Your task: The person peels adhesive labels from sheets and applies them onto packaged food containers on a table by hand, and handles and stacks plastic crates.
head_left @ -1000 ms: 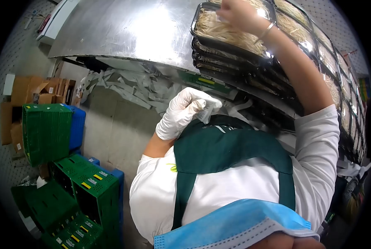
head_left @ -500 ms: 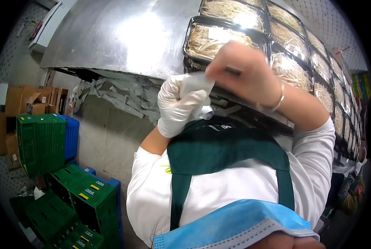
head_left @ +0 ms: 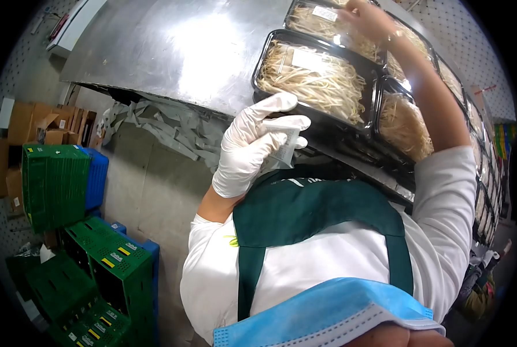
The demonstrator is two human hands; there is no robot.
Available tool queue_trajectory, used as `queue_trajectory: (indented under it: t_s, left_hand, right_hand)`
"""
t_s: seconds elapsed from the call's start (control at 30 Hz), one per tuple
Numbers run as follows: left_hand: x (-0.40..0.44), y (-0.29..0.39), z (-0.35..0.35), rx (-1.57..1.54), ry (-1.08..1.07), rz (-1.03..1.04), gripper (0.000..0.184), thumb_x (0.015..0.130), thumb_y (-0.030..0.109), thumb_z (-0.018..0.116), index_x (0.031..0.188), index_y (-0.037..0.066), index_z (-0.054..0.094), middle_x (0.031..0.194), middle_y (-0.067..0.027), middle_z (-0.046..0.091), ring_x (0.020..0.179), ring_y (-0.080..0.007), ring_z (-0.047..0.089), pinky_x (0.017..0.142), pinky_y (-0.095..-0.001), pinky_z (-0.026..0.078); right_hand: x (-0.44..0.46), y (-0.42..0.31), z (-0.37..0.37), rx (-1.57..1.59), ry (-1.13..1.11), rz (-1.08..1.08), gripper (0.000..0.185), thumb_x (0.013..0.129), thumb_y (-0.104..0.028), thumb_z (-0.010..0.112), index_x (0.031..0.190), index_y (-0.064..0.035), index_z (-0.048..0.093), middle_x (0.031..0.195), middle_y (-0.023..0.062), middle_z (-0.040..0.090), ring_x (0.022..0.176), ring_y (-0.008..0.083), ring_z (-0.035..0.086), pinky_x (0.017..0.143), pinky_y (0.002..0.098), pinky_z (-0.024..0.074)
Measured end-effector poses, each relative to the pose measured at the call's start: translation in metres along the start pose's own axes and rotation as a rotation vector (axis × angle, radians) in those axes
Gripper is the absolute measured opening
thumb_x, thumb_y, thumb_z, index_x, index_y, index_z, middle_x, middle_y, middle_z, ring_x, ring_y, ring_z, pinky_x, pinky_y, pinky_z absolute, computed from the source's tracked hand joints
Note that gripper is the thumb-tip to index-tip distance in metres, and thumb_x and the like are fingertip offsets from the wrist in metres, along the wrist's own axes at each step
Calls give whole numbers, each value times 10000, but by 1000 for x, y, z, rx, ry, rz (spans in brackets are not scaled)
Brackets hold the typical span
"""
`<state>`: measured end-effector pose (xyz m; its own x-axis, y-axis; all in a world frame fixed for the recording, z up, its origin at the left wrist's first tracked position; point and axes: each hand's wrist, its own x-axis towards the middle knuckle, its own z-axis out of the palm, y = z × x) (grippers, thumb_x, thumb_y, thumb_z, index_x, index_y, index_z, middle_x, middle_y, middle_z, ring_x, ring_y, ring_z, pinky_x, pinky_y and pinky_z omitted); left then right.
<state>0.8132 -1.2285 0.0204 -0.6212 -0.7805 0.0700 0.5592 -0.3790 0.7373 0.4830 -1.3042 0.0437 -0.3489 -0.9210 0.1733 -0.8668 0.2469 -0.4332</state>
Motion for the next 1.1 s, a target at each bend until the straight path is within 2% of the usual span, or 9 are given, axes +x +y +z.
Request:
queue_trajectory:
  t_s: [0.1, 0.3, 0.47, 0.7, 0.77, 0.83, 0.87, 0.93, 1.1]
  left_hand:
    - [7, -5, 0, -2, 30, -27, 115, 842, 37, 535, 917, -46, 562, 853, -180, 623, 742, -212, 638, 611, -313, 561]
    - [9, -13, 10, 86, 133, 161, 108, 814, 57, 587, 896, -13, 580, 744, -123, 630, 575, -114, 590, 497, -200, 480]
    - [8, -4, -4, 236, 69, 54, 131, 820, 71, 576, 896, -24, 526, 764, -122, 626, 571, -107, 570, 521, -193, 463]
    - [-6, -2, -11, 221, -15, 34, 292, 794, 11, 571, 1077, -33, 515, 963, -199, 607, 806, -220, 624, 677, -286, 521]
    - [-1, 2, 2, 73, -20, -52, 231, 836, 7, 525, 1063, -34, 524, 989, -179, 604, 848, -206, 613, 727, -301, 519]
    - [3, -1, 8, 59, -60, -73, 211, 856, 24, 509, 1057, -36, 525, 973, -171, 610, 825, -200, 617, 715, -302, 526]
    - [4, -4, 10, 96, -99, -72, 211, 862, 43, 508, 1056, -37, 524, 948, -170, 618, 788, -199, 623, 688, -299, 534]
    - [7, -11, 28, 45, -47, -16, 141, 855, 83, 538, 930, -27, 584, 826, -165, 630, 666, -175, 617, 581, -267, 525]
    - [15, -26, 64, 178, -72, 42, 92, 837, 53, 549, 893, 6, 605, 787, -81, 614, 617, -69, 554, 487, -187, 426]
  right_hand:
    - [-92, -96, -17, 459, -373, -355, 446, 752, -370, 651, 969, 12, 575, 868, 107, 609, 825, 185, 585, 766, 319, 467]
    - [-100, -115, -20, 335, 63, -822, 168, 701, -72, 693, 858, -70, 635, 802, 69, 642, 732, 149, 615, 675, 258, 497]
    - [99, -31, -34, -157, 38, 32, 311, 759, -238, 608, 943, 11, 577, 831, 161, 609, 726, 259, 569, 672, 371, 459]
    - [168, 110, 37, -248, 314, 63, 542, 780, -420, 511, 1094, 20, 520, 1119, 262, 518, 1091, 336, 480, 915, 408, 378]
    - [78, 22, -19, -589, 194, 182, 476, 818, -375, 490, 1068, 28, 538, 1031, 244, 560, 1001, 316, 521, 882, 402, 396]
    - [42, 3, -20, 142, -28, -99, 312, 829, -259, 548, 962, 22, 572, 752, 92, 579, 677, 191, 528, 650, 321, 450]
    - [9, -13, -27, 392, -252, -276, 373, 784, -312, 633, 1048, -55, 578, 1009, 84, 604, 947, 180, 567, 841, 313, 445]
    - [-95, -84, -40, 528, -439, -442, 487, 724, -352, 690, 1068, -38, 548, 1028, 105, 580, 970, 197, 547, 900, 333, 402]
    - [-155, -80, -63, 485, -22, -748, 216, 598, -10, 736, 773, -69, 625, 760, 34, 614, 754, 151, 572, 656, 257, 455]
